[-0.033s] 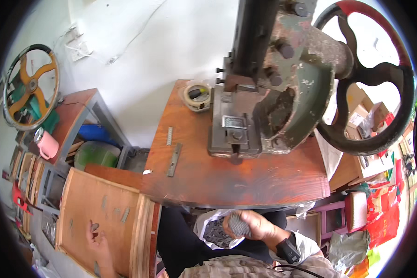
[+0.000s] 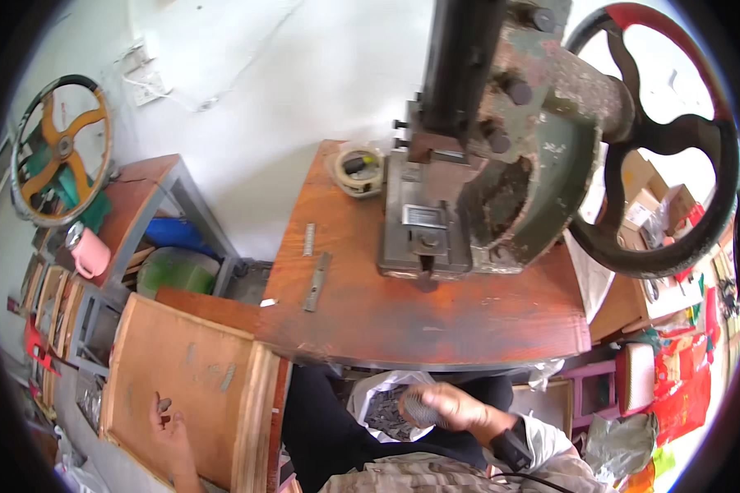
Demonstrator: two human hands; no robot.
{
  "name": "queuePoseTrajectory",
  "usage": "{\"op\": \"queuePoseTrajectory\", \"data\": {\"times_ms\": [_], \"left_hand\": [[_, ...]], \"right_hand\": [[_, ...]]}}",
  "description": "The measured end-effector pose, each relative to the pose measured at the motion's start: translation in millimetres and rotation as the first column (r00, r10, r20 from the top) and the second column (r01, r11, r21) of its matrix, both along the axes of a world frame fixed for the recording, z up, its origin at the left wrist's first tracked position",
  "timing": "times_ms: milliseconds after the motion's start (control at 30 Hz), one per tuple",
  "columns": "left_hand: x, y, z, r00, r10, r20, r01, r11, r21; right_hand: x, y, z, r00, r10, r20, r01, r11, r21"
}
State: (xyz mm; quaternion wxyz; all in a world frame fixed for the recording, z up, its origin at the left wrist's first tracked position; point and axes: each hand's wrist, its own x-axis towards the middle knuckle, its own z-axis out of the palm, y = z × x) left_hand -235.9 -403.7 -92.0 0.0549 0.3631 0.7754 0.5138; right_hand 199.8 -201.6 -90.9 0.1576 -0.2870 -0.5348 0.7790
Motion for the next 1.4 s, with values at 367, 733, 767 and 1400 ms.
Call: {"op": "queuePoseTrajectory", "data": {"times_ms": [367,733,767,1400], "left_hand": [[103,254,40,0.865,-0.411,-0.289,0.447,0.892,0.071],[126,381,64,0.719,-0.552,-0.423,0.251,0.773,-0.583],[120,382,64,0.717,-0.549,-0.429,0.242,0.774,-0.586],[35,148,63,0.362,-0.596,0.717,0.598,0.739,0.311]], "right_hand": [[12,-16,-159,0.829,0.035,0.559,-0.438,0.66,0.61],[59,-26,-74,0.904,-0.195,0.382,-0.22,0.554,0.803],[58,-25,-61,0.909,-0.185,0.373,-0.21,0.571,0.794],[-17,15,45,0.979,-0.003,0.206,-0.171,0.547,0.819]]}}
